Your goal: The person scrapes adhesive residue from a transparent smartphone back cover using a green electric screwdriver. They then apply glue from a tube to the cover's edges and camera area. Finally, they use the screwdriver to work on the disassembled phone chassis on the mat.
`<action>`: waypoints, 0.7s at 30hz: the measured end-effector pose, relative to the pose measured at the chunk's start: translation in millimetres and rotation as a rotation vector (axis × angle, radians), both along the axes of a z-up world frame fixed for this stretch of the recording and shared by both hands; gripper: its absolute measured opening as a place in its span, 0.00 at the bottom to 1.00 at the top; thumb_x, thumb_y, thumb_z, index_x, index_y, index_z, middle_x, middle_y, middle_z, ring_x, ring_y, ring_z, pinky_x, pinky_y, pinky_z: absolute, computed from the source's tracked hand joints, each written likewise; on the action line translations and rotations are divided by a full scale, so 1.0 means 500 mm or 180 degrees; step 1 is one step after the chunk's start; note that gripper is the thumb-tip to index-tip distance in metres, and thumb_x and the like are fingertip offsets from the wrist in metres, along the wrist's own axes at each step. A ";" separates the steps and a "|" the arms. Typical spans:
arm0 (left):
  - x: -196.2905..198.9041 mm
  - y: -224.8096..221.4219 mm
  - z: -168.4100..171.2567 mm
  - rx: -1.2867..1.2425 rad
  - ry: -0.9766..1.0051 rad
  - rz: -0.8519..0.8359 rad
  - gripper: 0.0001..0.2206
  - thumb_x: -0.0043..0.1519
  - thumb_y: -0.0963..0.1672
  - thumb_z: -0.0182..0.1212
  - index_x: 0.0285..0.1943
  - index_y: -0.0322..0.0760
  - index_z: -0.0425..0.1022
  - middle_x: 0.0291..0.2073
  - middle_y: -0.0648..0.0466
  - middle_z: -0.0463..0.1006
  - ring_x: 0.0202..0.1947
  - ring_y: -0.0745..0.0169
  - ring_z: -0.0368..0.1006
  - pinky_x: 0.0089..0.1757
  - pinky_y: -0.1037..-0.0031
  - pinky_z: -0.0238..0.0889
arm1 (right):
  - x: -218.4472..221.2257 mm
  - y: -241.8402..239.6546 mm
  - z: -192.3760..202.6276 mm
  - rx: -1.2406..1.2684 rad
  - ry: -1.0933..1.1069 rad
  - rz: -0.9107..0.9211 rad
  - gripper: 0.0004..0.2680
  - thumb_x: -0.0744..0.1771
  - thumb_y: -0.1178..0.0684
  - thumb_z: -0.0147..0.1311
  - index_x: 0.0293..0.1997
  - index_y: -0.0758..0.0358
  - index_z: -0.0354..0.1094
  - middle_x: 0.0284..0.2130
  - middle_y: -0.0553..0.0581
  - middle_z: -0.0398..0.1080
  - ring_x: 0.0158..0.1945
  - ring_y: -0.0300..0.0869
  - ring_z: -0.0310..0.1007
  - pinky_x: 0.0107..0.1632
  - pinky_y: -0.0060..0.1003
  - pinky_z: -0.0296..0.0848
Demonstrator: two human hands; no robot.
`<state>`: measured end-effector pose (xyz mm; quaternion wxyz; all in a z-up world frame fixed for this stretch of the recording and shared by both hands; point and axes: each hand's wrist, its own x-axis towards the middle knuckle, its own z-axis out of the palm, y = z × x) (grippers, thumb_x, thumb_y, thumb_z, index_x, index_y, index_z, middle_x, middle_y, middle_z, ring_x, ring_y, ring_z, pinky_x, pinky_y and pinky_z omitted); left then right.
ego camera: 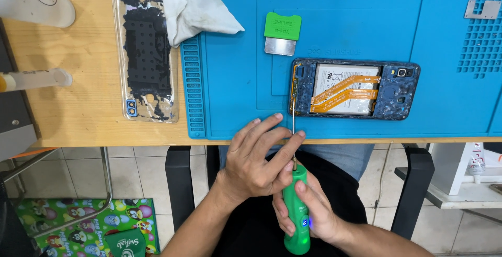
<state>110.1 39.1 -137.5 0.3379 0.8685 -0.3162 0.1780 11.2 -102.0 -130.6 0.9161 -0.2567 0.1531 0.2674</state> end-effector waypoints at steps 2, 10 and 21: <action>0.000 -0.001 -0.002 -0.0019 -0.0051 0.0025 0.22 0.70 0.47 0.36 0.52 0.40 0.83 0.39 0.53 0.82 0.53 0.50 0.79 0.54 0.61 0.67 | 0.001 -0.001 0.001 0.0037 0.0029 0.0023 0.16 0.72 0.43 0.46 0.51 0.69 0.52 0.22 0.68 0.65 0.12 0.46 0.60 0.14 0.36 0.64; 0.002 -0.005 -0.003 -0.0014 -0.0123 0.0059 0.24 0.71 0.47 0.34 0.51 0.41 0.83 0.39 0.54 0.82 0.52 0.52 0.79 0.52 0.62 0.68 | 0.000 -0.004 -0.001 0.0047 0.0035 0.0024 0.16 0.72 0.43 0.46 0.51 0.69 0.52 0.22 0.68 0.64 0.12 0.45 0.59 0.14 0.36 0.64; 0.001 -0.006 -0.002 0.0006 -0.0105 0.0057 0.24 0.70 0.47 0.33 0.52 0.41 0.83 0.39 0.54 0.82 0.52 0.52 0.78 0.53 0.62 0.67 | -0.004 -0.002 -0.002 0.0057 0.0059 0.0012 0.16 0.72 0.43 0.46 0.52 0.69 0.52 0.22 0.67 0.65 0.12 0.45 0.60 0.15 0.36 0.65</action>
